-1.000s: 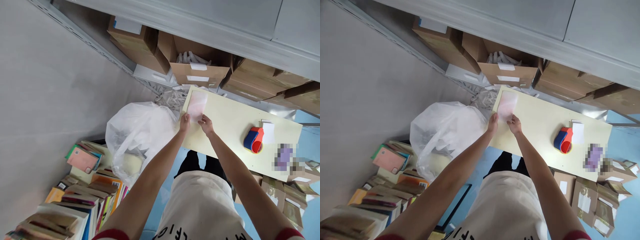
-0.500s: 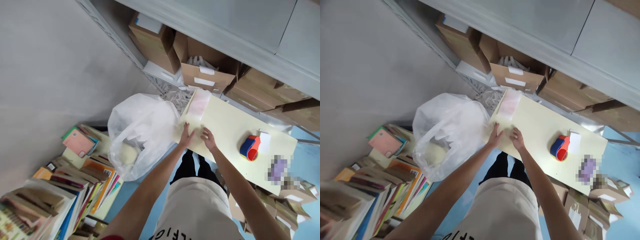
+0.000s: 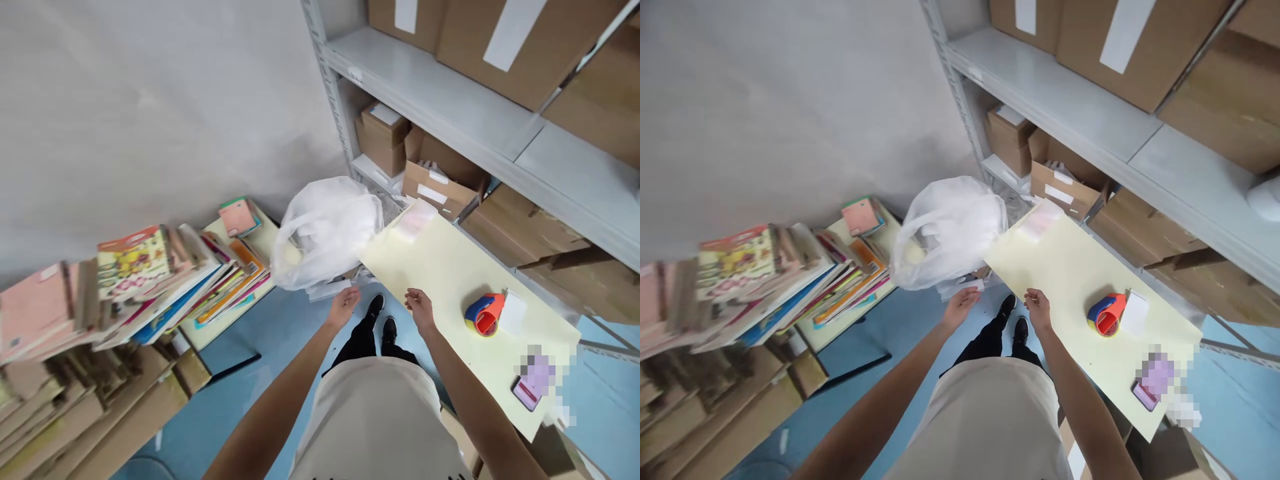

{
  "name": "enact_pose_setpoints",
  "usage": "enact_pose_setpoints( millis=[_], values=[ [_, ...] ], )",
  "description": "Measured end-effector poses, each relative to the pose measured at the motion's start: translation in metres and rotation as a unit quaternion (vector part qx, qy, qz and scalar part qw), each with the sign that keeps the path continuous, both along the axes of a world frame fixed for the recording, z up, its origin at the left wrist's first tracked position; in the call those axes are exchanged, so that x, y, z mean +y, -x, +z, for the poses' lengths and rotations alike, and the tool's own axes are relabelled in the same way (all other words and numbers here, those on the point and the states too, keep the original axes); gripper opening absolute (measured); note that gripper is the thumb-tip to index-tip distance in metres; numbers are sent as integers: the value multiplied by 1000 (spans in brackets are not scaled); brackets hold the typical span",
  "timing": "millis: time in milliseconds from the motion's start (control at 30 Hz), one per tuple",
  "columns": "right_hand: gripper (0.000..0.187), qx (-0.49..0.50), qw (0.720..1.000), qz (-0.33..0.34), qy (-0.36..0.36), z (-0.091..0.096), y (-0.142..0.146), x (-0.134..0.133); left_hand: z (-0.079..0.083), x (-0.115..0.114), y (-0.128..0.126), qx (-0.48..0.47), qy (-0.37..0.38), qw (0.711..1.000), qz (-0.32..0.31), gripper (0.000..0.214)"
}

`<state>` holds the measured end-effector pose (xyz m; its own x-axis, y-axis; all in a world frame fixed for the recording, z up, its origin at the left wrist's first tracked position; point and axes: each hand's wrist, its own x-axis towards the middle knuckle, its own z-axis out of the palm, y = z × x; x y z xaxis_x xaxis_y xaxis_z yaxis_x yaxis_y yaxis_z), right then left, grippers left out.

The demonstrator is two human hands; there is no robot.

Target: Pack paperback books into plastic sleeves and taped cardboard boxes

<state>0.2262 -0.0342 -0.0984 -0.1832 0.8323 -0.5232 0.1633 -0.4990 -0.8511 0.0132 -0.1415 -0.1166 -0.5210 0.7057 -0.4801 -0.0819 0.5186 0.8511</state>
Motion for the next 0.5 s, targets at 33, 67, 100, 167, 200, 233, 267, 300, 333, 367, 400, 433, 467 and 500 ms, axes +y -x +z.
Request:
enact_pose_setpoints(
  millis=[33,67,100,167,200,233,267,300,333,367,400,433,467,500],
  values=[
    [31,4,1000,14,1,5,7,-1,4,-12,4,-6,-4,1000,16,41],
    [30,11,999,30,-1,9,15,-2,7,-23,8,-13,-9,999,28,44],
    [30,19,999,49,-6,13,24,-3,10,-35,14,-15,-15,999,37,48],
    [31,36,995,86,-16,18,43,-6,15,-57,26,-3,-23,997,70,53],
    [32,45,993,104,-21,19,53,-8,18,-68,32,3,-27,996,88,55],
    [34,53,991,120,-25,20,62,-11,20,-78,38,9,-28,994,106,57],
    [37,58,989,134,-29,21,71,-15,23,-88,43,16,-30,992,123,57],
    [39,59,987,144,-34,21,80,-19,25,-98,48,23,-31,990,139,57],
    [41,59,985,155,-40,20,88,-24,28,-108,52,29,-34,987,152,56],
    [42,54,984,166,-48,20,98,-30,30,-117,57,36,-39,985,164,54],
    [42,46,982,177,-56,20,108,-36,32,-127,62,41,-45,983,172,52],
    [41,48,977,199,-61,20,120,-43,34,-137,69,49,-53,981,180,50],
    [40,52,971,221,-68,20,133,-51,36,-148,76,57,-60,979,188,47],
    [38,57,965,244,-74,21,149,-60,38,-160,85,64,-65,977,193,45]
  ],
)
